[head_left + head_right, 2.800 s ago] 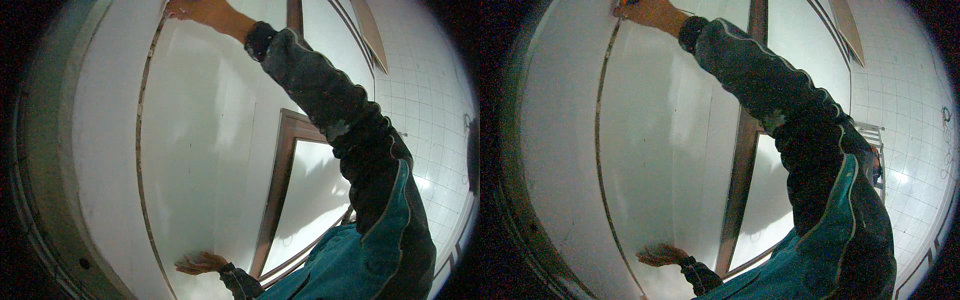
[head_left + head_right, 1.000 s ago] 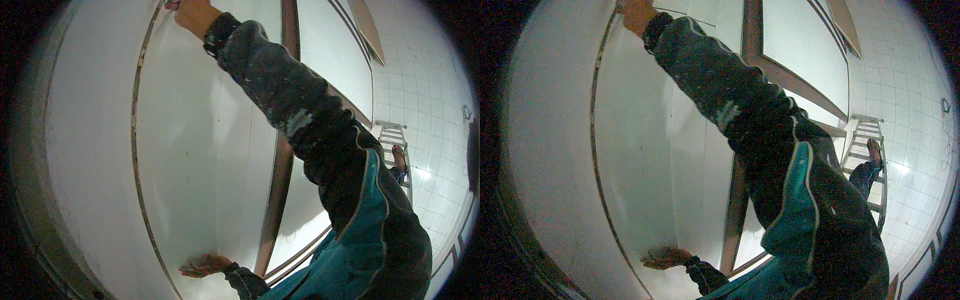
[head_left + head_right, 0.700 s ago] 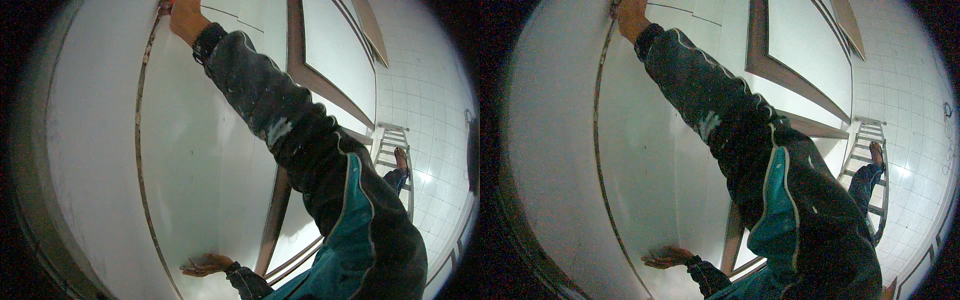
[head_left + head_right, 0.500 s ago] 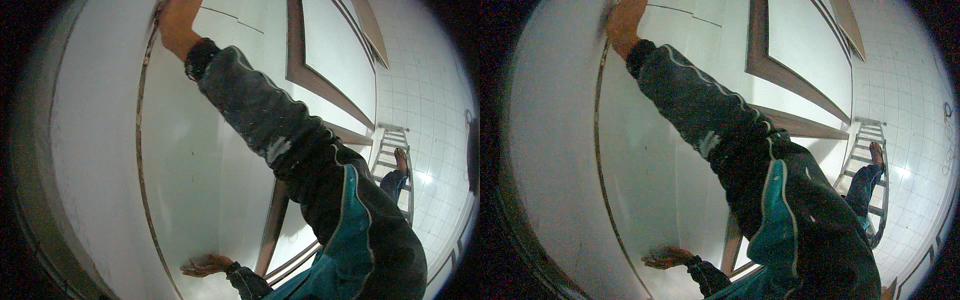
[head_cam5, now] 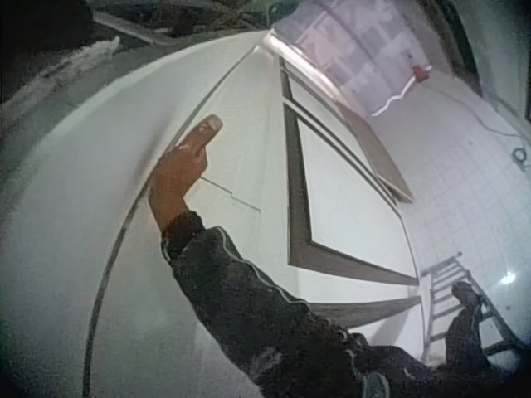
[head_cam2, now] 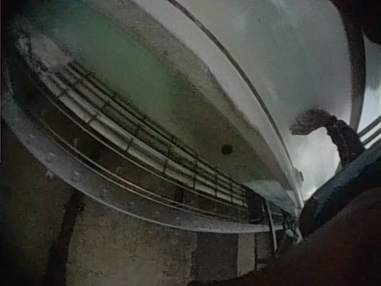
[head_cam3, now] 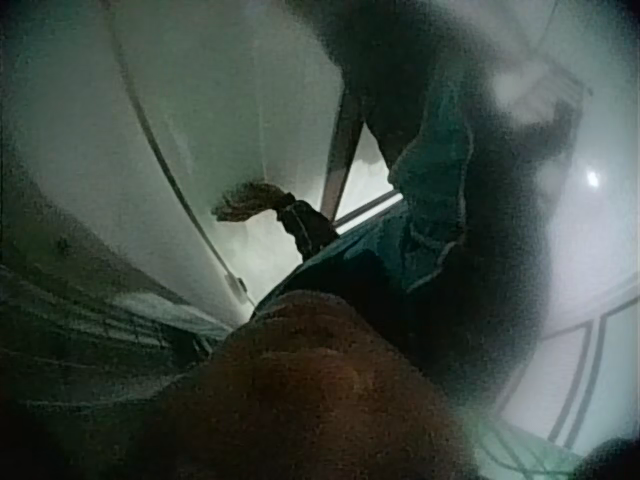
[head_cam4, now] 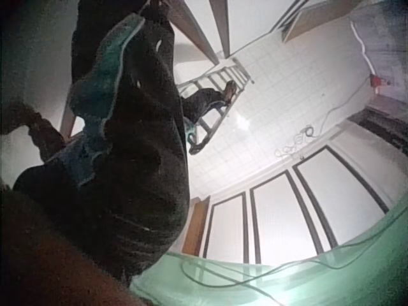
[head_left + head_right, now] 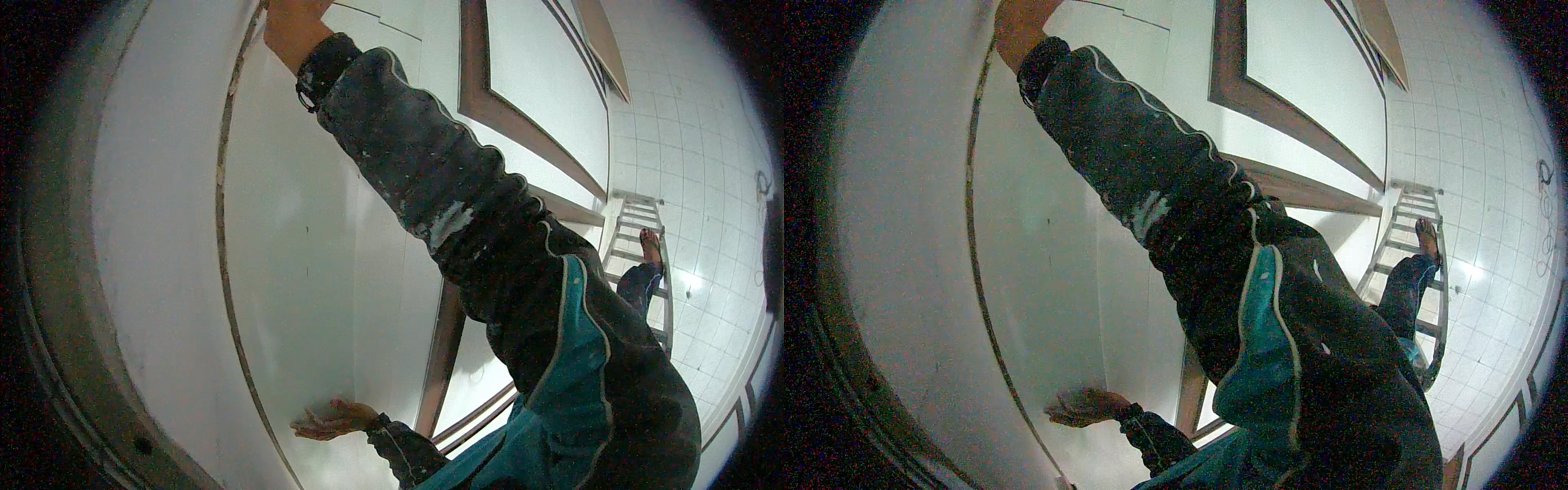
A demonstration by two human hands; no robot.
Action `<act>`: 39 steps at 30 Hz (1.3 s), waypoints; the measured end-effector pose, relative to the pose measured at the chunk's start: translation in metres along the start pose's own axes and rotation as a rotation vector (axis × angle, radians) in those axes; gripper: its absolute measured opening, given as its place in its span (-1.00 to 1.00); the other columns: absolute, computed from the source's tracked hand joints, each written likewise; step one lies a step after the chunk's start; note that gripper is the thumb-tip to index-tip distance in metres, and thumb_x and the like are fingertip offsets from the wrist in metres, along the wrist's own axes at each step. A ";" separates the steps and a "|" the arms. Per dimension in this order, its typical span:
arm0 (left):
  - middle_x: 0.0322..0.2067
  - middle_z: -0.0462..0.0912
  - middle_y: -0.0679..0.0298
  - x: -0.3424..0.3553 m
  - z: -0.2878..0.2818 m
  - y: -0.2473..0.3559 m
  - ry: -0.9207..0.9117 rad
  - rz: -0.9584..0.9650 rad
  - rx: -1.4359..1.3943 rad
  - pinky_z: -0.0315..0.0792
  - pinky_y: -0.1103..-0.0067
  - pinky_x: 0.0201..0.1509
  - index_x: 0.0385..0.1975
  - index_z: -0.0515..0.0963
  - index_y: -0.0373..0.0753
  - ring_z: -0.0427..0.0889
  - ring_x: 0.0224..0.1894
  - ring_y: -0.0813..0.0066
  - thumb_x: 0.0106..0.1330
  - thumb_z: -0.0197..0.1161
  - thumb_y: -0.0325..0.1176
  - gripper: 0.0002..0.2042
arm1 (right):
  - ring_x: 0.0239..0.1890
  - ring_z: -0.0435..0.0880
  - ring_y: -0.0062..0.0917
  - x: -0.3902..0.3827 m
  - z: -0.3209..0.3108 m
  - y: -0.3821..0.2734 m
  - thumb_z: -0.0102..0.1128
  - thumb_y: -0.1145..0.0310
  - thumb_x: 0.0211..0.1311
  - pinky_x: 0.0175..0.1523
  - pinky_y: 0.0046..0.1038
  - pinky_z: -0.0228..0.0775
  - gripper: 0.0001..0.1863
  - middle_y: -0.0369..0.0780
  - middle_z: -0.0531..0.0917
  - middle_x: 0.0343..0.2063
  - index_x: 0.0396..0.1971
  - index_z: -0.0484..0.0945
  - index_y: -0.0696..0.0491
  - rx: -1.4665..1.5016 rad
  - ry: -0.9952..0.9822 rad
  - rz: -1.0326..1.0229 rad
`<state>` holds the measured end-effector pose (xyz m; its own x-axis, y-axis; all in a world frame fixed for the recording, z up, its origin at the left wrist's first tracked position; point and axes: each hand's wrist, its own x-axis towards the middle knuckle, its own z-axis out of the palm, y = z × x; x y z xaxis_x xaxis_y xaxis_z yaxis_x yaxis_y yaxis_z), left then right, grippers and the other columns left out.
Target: The person uses a putty knife to apply material to a wall and then uses a screwdriver to work on a seam or edge.
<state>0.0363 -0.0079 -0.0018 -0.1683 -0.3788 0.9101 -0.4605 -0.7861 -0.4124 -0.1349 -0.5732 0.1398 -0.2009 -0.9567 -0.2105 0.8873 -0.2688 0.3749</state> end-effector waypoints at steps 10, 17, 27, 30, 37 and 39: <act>0.27 0.14 0.03 -0.001 0.000 -0.005 -0.001 -0.012 -0.009 -0.02 0.03 0.31 0.05 0.36 -0.18 -0.01 0.35 0.04 0.33 -0.12 0.15 -0.46 | -0.57 0.17 -0.66 -0.060 -0.011 0.010 -0.31 -0.16 0.37 -0.48 -0.53 0.08 -0.45 -0.39 0.20 -0.65 -0.56 0.27 0.04 -0.188 -0.170 -0.271; 0.27 0.14 0.03 0.008 -0.002 0.008 -0.001 -0.021 -0.010 -0.02 0.03 0.31 0.04 0.36 -0.18 -0.02 0.36 0.04 0.33 -0.12 0.16 -0.46 | -0.62 0.25 -0.59 -0.041 -0.010 0.012 -0.24 -0.28 0.28 -0.50 -0.51 0.14 -0.36 -0.34 0.27 -0.69 -0.53 0.36 0.08 -0.315 -0.095 0.125; 0.27 0.13 0.03 0.007 -0.001 0.005 -0.007 -0.029 -0.010 -0.03 0.02 0.30 0.04 0.36 -0.18 -0.02 0.36 0.04 0.32 -0.12 0.17 -0.45 | -0.67 0.19 -0.71 -0.043 -0.007 -0.021 -0.22 -0.33 0.23 -0.60 -0.56 0.05 -0.39 -0.41 0.20 -0.74 -0.61 0.25 -0.04 -0.051 -0.117 0.192; 0.27 0.13 0.03 0.005 0.000 -0.004 -0.008 -0.024 0.011 -0.03 0.02 0.30 0.04 0.36 -0.18 -0.03 0.36 0.04 0.32 -0.13 0.18 -0.45 | -0.66 0.18 -0.73 -0.057 -0.007 -0.007 -0.25 -0.27 0.29 -0.58 -0.60 0.05 -0.43 -0.43 0.19 -0.74 -0.62 0.23 -0.04 -0.108 -0.110 0.075; 0.27 0.12 0.02 0.001 0.004 -0.008 -0.018 -0.024 0.038 -0.03 0.01 0.30 0.03 0.36 -0.18 -0.03 0.36 0.04 0.31 -0.13 0.19 -0.45 | -0.46 0.29 -0.69 -0.079 -0.012 0.013 -0.28 -0.13 0.38 -0.31 -0.59 0.25 -0.35 -0.34 0.35 -0.52 0.00 0.37 0.24 -0.140 -0.203 -0.193; 0.28 0.12 0.02 0.002 0.003 -0.002 -0.021 -0.022 0.041 -0.03 0.01 0.30 0.03 0.36 -0.18 -0.03 0.36 0.04 0.31 -0.13 0.19 -0.44 | -0.45 0.31 -0.68 -0.075 -0.014 0.007 -0.29 -0.10 0.39 -0.31 -0.57 0.26 -0.38 -0.33 0.36 -0.51 -0.01 0.35 0.21 -0.149 -0.219 -0.169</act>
<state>0.0395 -0.0085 0.0006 -0.1395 -0.3711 0.9181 -0.4273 -0.8138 -0.3939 -0.1084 -0.5020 0.1456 -0.4210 -0.9055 -0.0527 0.8815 -0.4221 0.2115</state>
